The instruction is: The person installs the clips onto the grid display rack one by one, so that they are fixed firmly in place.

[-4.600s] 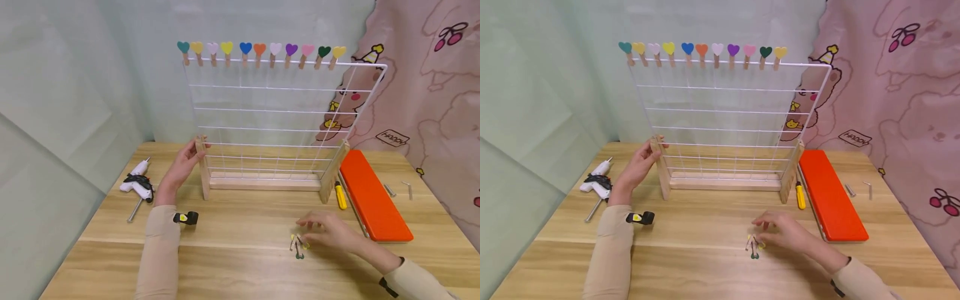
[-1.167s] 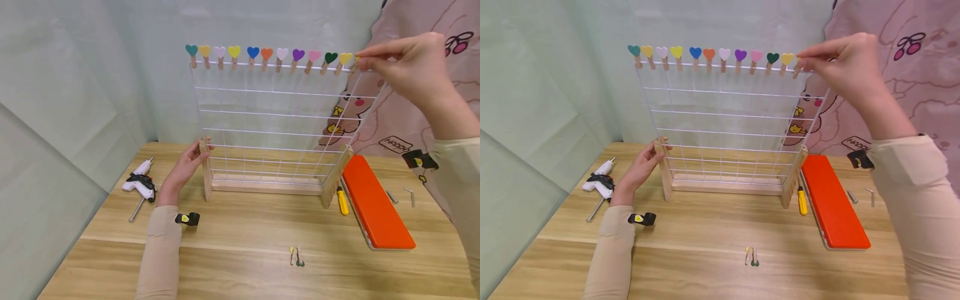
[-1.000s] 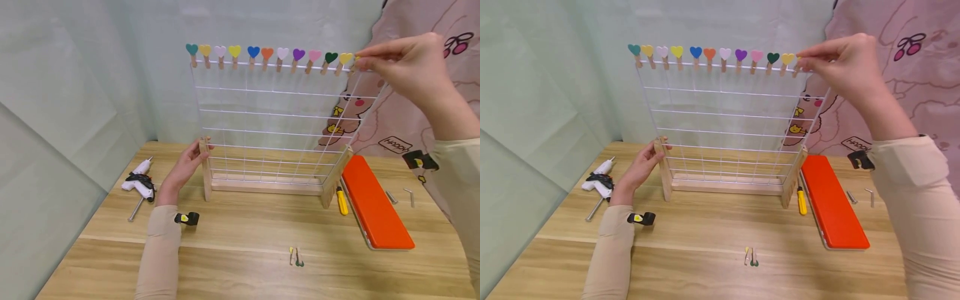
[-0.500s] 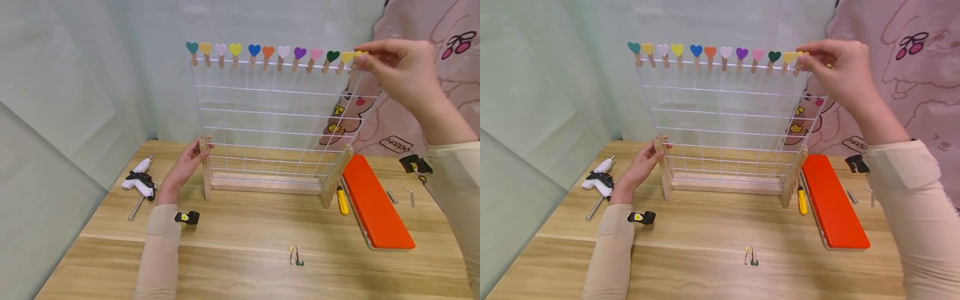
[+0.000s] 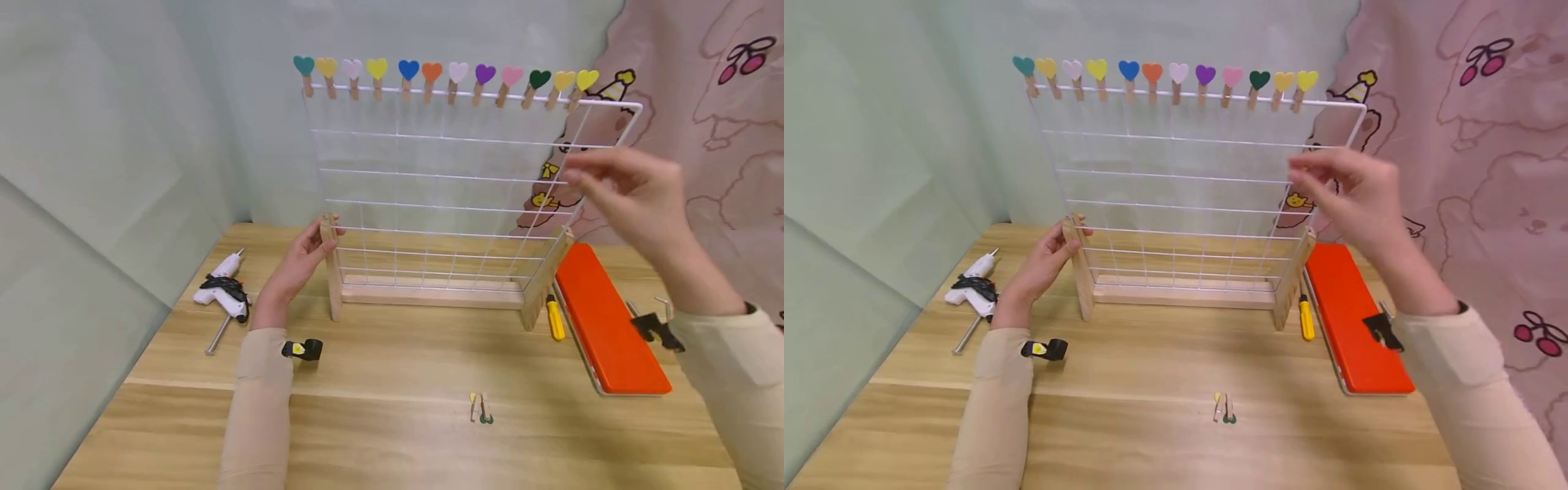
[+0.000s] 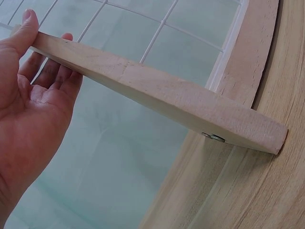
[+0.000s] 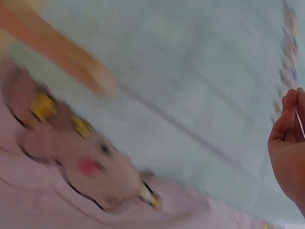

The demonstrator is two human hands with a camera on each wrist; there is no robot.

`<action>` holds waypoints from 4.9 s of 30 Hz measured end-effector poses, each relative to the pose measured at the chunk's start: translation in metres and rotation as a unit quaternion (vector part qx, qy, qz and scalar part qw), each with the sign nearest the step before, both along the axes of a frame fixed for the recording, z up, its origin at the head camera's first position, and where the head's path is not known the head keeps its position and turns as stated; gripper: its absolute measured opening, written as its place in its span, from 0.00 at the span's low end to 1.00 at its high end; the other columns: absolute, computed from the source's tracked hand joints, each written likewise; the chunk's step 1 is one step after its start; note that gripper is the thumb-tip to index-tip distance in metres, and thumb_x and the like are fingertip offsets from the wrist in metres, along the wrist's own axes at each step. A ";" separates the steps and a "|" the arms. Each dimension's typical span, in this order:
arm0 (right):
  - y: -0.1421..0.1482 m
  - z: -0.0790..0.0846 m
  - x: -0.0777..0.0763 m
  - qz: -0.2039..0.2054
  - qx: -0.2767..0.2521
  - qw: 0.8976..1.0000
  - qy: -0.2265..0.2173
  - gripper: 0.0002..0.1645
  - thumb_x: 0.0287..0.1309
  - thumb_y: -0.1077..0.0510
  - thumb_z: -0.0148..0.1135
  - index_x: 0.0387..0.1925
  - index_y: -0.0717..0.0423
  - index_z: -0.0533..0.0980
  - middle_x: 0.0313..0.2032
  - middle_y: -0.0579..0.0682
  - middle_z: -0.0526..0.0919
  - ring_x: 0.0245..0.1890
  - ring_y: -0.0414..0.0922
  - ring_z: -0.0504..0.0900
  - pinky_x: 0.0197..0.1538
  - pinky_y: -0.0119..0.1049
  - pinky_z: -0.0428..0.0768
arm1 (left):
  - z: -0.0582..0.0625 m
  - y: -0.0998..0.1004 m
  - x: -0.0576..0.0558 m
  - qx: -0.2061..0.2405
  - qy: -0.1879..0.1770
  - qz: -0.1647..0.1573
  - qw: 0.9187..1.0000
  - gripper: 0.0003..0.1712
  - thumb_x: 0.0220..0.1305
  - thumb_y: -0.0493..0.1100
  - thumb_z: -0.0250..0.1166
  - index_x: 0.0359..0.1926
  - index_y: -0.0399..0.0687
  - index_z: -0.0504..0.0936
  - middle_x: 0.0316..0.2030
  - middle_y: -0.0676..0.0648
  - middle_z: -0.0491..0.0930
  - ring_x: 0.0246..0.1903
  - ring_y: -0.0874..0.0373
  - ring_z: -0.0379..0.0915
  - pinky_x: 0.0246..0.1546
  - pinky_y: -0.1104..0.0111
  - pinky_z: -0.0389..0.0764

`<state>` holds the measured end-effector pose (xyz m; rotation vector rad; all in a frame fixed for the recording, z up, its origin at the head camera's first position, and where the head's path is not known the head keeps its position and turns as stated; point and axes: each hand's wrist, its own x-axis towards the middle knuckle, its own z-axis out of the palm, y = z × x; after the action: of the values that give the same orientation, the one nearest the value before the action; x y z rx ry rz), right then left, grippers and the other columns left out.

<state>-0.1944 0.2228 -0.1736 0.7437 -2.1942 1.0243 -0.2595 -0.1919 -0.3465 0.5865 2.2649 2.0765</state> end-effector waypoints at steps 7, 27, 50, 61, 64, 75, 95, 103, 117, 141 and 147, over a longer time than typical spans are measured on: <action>-0.013 -0.121 0.029 0.119 0.124 0.985 -0.031 0.19 0.36 0.71 0.67 0.35 0.54 0.80 0.26 0.42 0.80 0.23 0.30 0.72 0.23 0.21 0.69 | 0.003 -0.001 0.002 0.002 -0.003 0.000 1.000 0.28 0.62 0.44 0.51 0.62 0.52 0.57 0.55 0.40 0.64 0.57 0.55 0.58 0.52 0.70 0.62; -0.022 -0.235 0.107 0.173 0.242 0.949 -0.106 0.18 0.41 0.48 0.66 0.38 0.45 0.75 0.42 0.40 0.72 0.38 0.33 0.72 0.43 0.16 0.66 | 0.002 -0.005 -0.001 -0.003 0.004 0.001 1.000 0.28 0.62 0.44 0.51 0.63 0.53 0.57 0.54 0.42 0.65 0.57 0.56 0.58 0.56 0.62 0.59; -0.020 -0.225 0.096 0.221 0.305 0.926 0.037 0.11 0.37 0.59 0.63 0.30 0.54 0.78 0.31 0.43 0.80 0.30 0.34 0.79 0.34 0.21 0.74 | 0.004 -0.002 0.003 0.000 0.014 -0.003 1.000 0.27 0.62 0.42 0.51 0.62 0.48 0.57 0.54 0.35 0.63 0.58 0.51 0.57 0.50 0.75 0.63; -0.013 -0.227 0.088 0.212 0.269 0.937 0.067 0.08 0.50 0.60 0.53 0.30 0.57 0.77 0.30 0.46 0.79 0.28 0.37 0.79 0.34 0.20 0.74 | 0.013 0.003 0.011 -0.001 0.011 0.001 1.000 0.26 0.62 0.43 0.51 0.61 0.48 0.58 0.54 0.34 0.63 0.58 0.48 0.56 0.50 0.74 0.63; -0.012 -0.226 0.087 0.216 0.258 0.941 0.031 0.08 0.45 0.63 0.59 0.32 0.56 0.77 0.32 0.46 0.79 0.31 0.36 0.79 0.35 0.20 0.73 | 0.013 0.002 0.011 -0.003 0.015 0.001 1.000 0.27 0.63 0.43 0.50 0.62 0.46 0.57 0.54 0.33 0.62 0.58 0.48 0.56 0.50 0.74 0.62; -0.007 -0.187 0.063 0.174 0.149 0.973 0.003 0.20 0.40 0.72 0.63 0.38 0.53 0.77 0.36 0.44 0.79 0.34 0.35 0.77 0.39 0.20 0.72 | 0.012 -0.001 0.013 -0.011 0.011 0.003 1.000 0.27 0.62 0.44 0.51 0.62 0.49 0.57 0.53 0.39 0.65 0.57 0.55 0.58 0.49 0.77 0.63; 0.021 0.029 -0.005 -0.036 -0.109 0.991 0.071 0.11 0.51 0.70 0.53 0.38 0.72 0.75 0.37 0.56 0.80 0.34 0.39 0.79 0.42 0.25 0.73 | 0.012 0.002 0.011 -0.010 0.008 0.005 1.000 0.28 0.62 0.44 0.51 0.62 0.43 0.56 0.54 0.35 0.64 0.56 0.54 0.59 0.51 0.71 0.63; 0.012 0.063 -0.018 -0.117 -0.057 0.990 0.054 0.15 0.53 0.59 0.53 0.44 0.54 0.76 0.41 0.47 0.78 0.37 0.34 0.75 0.45 0.21 0.69 | 0.012 0.004 0.012 -0.004 0.009 0.004 1.000 0.25 0.62 0.44 0.51 0.60 0.50 0.60 0.53 0.39 0.66 0.57 0.51 0.59 0.50 0.73 0.64; 0.016 0.074 -0.034 -0.179 0.044 0.981 0.066 0.12 0.53 0.55 0.56 0.35 0.55 0.81 0.27 0.23 0.73 0.21 0.30 0.61 0.23 0.22 0.55 | 0.007 0.000 0.006 -0.012 0.005 0.000 1.000 0.26 0.62 0.44 0.51 0.61 0.50 0.59 0.53 0.40 0.66 0.57 0.54 0.59 0.50 0.72 0.64; 0.018 0.066 -0.035 -0.151 0.008 0.987 -0.057 0.17 0.55 0.53 0.53 0.47 0.46 0.74 0.40 0.39 0.77 0.32 0.31 0.71 0.36 0.17 0.66 | -0.003 -0.003 0.001 0.001 0.011 0.000 1.000 0.25 0.61 0.46 0.52 0.60 0.54 0.61 0.51 0.46 0.69 0.55 0.56 0.60 0.48 0.76 0.65; 0.016 0.052 -0.021 -0.174 -0.029 0.984 0.021 0.14 0.53 0.54 0.56 0.43 0.48 0.77 0.37 0.38 0.78 0.32 0.30 0.69 0.35 0.20 0.63 | 0.012 0.002 0.012 -0.006 0.010 0.000 1.000 0.27 0.63 0.42 0.49 0.62 0.43 0.57 0.54 0.37 0.64 0.56 0.54 0.59 0.48 0.77 0.64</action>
<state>-0.2153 0.2388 -0.1213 0.3336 -2.1482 0.8801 -0.2473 -0.1902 -0.3348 0.6090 2.2869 2.0644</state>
